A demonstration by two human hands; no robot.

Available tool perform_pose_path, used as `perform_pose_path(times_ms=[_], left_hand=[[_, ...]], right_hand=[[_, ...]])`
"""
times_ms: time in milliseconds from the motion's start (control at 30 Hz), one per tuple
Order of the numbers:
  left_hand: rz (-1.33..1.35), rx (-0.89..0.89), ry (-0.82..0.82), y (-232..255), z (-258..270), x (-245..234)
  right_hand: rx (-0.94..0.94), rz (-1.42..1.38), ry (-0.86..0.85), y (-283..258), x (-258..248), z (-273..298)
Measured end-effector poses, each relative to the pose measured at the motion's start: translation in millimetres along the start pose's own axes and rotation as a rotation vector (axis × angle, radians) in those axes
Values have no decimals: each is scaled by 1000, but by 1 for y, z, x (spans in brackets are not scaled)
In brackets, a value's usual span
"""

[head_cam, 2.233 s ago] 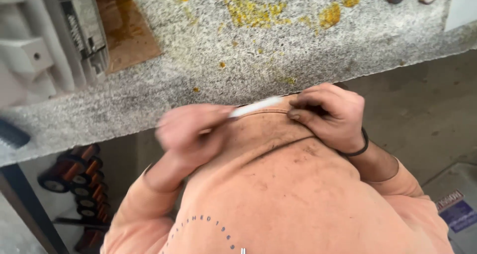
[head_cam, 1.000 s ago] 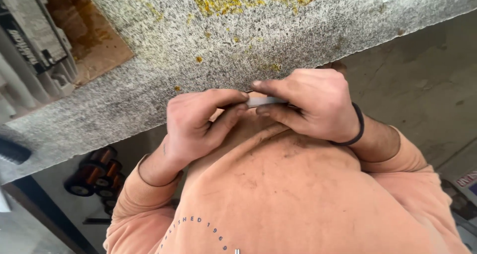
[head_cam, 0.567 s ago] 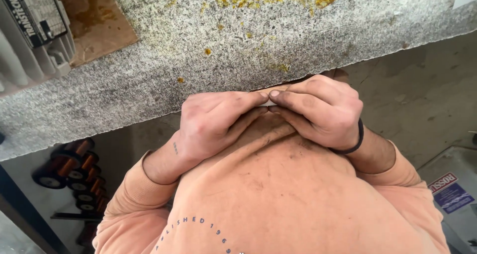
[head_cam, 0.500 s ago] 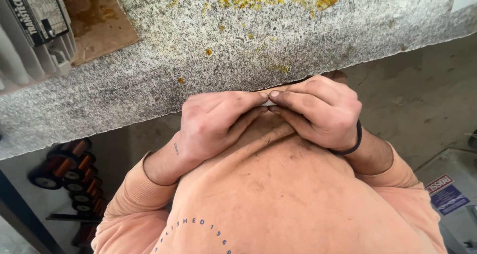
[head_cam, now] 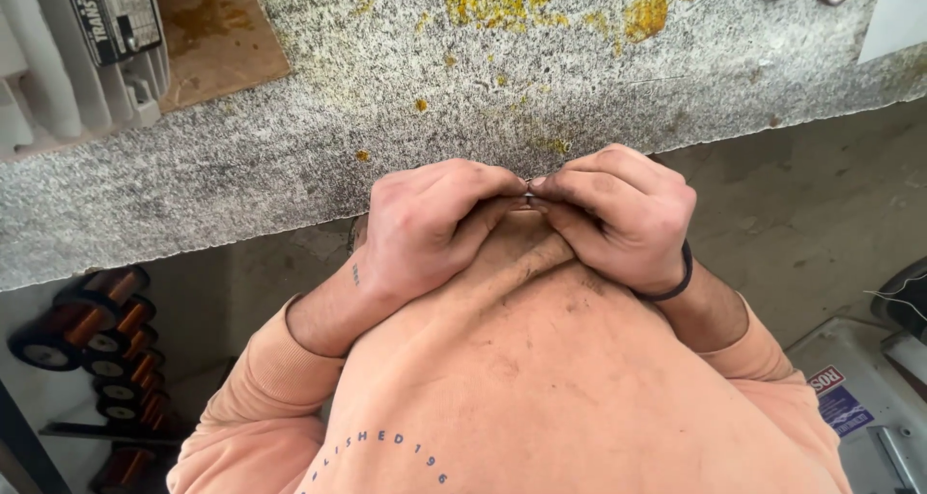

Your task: The person handles a gray metal electrical component, turning it over to show the internal copper windings. They then use scissors to cut a long strip of white material into smaller rectangular pieces and fold one of the pieces in half.

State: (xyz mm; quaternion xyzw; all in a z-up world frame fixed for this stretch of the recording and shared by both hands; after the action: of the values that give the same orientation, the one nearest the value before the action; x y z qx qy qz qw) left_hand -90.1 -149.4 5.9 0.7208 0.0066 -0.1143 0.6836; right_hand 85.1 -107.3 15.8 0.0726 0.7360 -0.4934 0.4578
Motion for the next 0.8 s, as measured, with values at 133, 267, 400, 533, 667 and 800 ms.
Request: perform_pose_path(times_ms=[133,267,400,533,667,800], left_hand=[[-4,7,0,1,-1,1],[-8,44,19,10,1,-6],[-42,128,-6,18,2,-13],[-98,195,-17,23,4,-17],[-103,198,-24,20,10,-20],[-99,195,3,21,14,-23]], right_hand=[[27,3,21,1,-1,1],[11,-9,44,-4,-5,3],[12,-46,35,-5,-5,8],[44,-66,20,-2,-5,12],[71,-67,4,0,-4,16],[65,-87,13,2,-3,19]])
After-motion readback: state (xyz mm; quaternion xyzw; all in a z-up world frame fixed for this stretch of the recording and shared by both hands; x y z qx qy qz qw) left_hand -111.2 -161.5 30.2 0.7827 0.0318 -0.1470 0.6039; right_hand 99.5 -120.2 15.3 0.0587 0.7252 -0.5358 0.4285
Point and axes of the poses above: each hand's wrist, its own z-axis away from the middle knuckle, its own x-axis out of the palm, y = z × x, the point moved 6 cm from there along -z, towards the middle knuckle, and after that the axes turned 12 degrees about z, right-handed, at the moved point
